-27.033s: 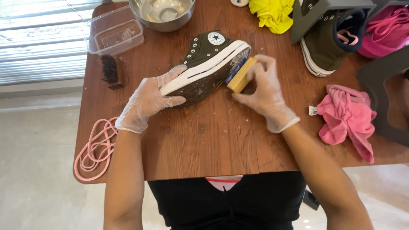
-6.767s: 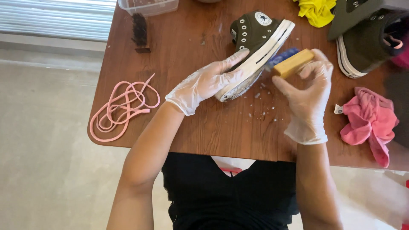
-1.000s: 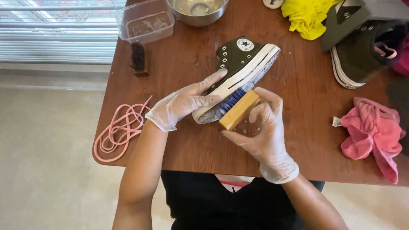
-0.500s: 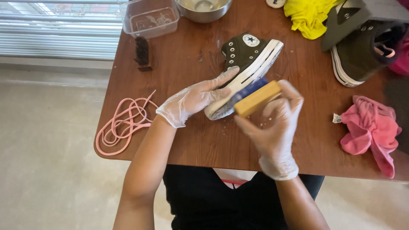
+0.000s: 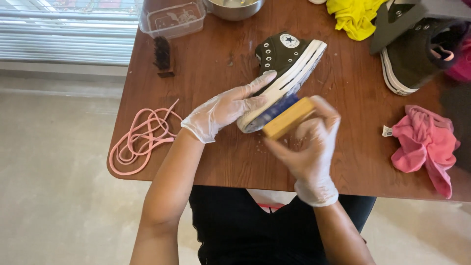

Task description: The person cleans a black high-top sneaker using a yellow sponge with a blue abrasive side. They scrub the white rubber toe cap, the side panels, and the midsole while wearing transparent gloves. The shoe is rotated to access different areas, and the person occasionally dips the sponge into a metal bowl of water.

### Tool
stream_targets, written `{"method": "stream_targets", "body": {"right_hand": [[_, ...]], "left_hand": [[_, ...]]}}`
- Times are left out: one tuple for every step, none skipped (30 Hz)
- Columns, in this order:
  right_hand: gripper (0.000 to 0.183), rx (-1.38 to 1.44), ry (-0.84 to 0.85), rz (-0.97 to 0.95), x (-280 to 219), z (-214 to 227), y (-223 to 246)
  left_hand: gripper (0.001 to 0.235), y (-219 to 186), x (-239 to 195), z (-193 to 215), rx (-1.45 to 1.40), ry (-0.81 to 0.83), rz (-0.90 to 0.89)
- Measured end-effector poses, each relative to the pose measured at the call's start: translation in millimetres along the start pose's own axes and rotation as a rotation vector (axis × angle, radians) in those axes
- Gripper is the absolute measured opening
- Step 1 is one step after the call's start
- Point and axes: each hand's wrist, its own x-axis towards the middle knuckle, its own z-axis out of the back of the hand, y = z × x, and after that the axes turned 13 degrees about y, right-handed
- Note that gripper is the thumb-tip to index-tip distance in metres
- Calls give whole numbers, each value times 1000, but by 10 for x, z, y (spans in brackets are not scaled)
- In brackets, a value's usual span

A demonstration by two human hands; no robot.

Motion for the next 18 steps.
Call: {"method": "stream_targets", "body": {"right_hand": [[56, 1, 7, 1, 2, -20, 22], [55, 34, -56, -46, 6, -37, 43], [55, 67, -125, -90, 29, -48, 53], [55, 67, -125, -86, -54, -99, 49], [54, 7, -21, -26, -145, -153, 49], [55, -53, 84, 33, -235, -210, 45], [55, -52, 82, 29, -184, -165, 52], [55, -57, 25, -5, -134, -127, 59], [56, -61, -26, -32, -72, -88, 60], [56, -58, -21, -30, -56, -98, 66], [54, -25, -48, -26, -56, -97, 76], [53, 8, -75, -23, -53, -91, 85], [53, 6, -78, -22, -127, -145, 54], [56, -59, 0, 41, -199, -196, 21], [60, -124, 76, 99, -286, -258, -6], [60, -125, 70, 96, -212, -190, 16], [56, -104, 13, 49, -134, -119, 36], [54, -83, -43, 2, -57, -55, 59]], "left_hand": [[75, -36, -10, -26, -4, -6, -2], [75, -75, -16, -53, 58, -30, 49], [75, -130, 3, -61, 125, -50, 99], [75, -155, -16, -73, 127, -52, 97], [74, -185, -24, -81, 166, -49, 105], [73, -212, -32, -89, 206, -46, 112], [73, -140, -13, -65, 205, -43, 116], [74, -65, 0, -39, 108, -18, 48], [75, 10, 4, -11, 11, -2, -23], [75, -21, 3, -18, 10, -8, -23], [77, -42, 4, -43, 44, -8, -3], [79, -66, 11, -68, 77, -8, 17], [79, -69, 5, -60, 80, -5, 15], [74, -75, 3, -53, 108, -21, 38], [69, -73, -7, -51, 135, -34, 64], [69, -74, 5, -57, 138, -28, 66], [72, -68, 4, -69, 38, -19, 28], [75, -62, -3, -79, -62, -10, -11]]}}
